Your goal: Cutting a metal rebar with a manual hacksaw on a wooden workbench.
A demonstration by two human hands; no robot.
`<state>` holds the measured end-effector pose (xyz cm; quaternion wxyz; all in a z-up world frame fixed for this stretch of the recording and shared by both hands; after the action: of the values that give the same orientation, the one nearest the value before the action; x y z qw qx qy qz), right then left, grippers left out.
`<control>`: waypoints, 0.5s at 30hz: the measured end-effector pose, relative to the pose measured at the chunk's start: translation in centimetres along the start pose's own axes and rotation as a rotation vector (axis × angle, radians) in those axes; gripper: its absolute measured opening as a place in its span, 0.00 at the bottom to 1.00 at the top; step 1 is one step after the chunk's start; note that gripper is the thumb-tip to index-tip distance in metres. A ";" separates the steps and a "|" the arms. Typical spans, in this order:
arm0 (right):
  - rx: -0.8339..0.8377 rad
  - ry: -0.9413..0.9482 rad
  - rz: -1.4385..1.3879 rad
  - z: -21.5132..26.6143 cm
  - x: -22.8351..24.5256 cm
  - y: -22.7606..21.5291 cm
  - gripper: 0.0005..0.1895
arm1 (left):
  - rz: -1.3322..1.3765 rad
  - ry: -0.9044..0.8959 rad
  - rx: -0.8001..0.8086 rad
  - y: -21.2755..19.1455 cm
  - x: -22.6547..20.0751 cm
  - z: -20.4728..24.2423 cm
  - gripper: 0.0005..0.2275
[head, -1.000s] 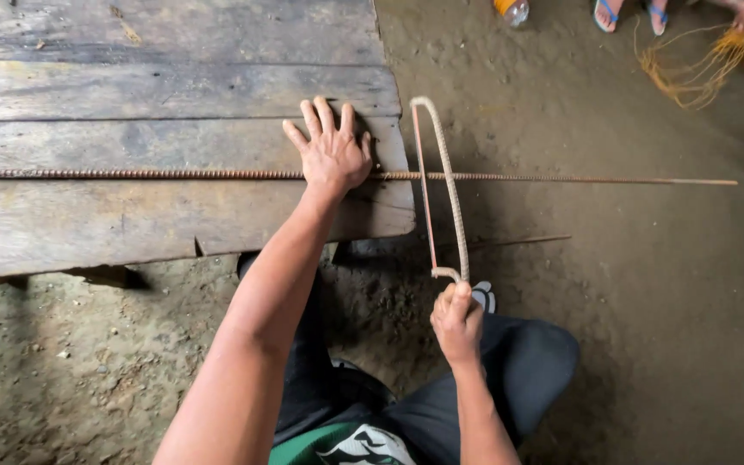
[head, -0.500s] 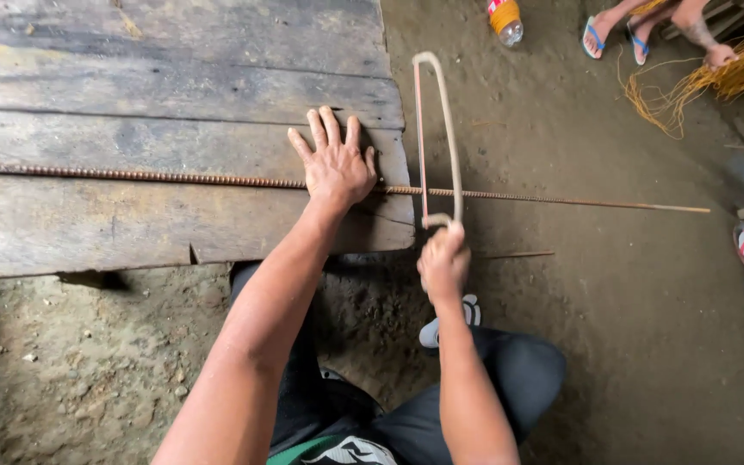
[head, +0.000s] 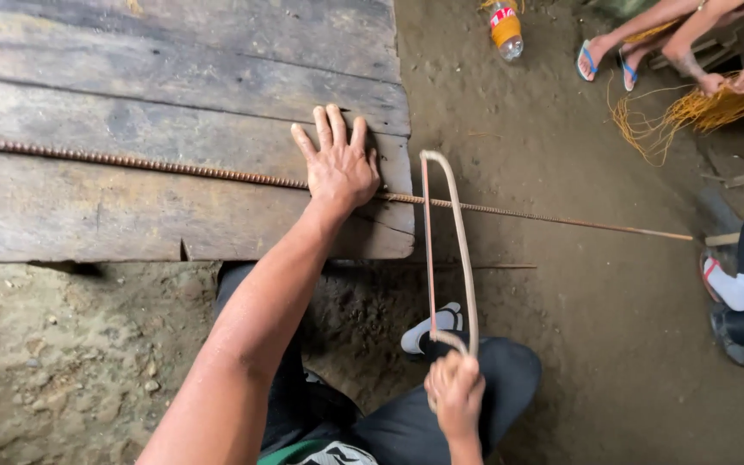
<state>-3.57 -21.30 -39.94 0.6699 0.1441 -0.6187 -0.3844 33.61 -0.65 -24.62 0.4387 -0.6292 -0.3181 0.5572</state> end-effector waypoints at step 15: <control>-0.259 -0.361 0.709 -13.1 5.3 16.2 0.35 | 0.024 0.031 -0.065 0.3 -0.3 0.0 0.26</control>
<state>13.85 -17.93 -27.79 0.6541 -0.2329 -0.6841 -0.2235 33.50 -1.00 -24.74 0.4161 -0.6555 -0.3216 0.5420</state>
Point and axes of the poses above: each hand's wrist, its own z-axis away from the middle knuckle, its own y-axis out of the palm, x = y × z, the point moved 7 cm from there along -z, towards the middle knuckle, and after that the axes turned 3 degrees about z, right-handed, at the moved point
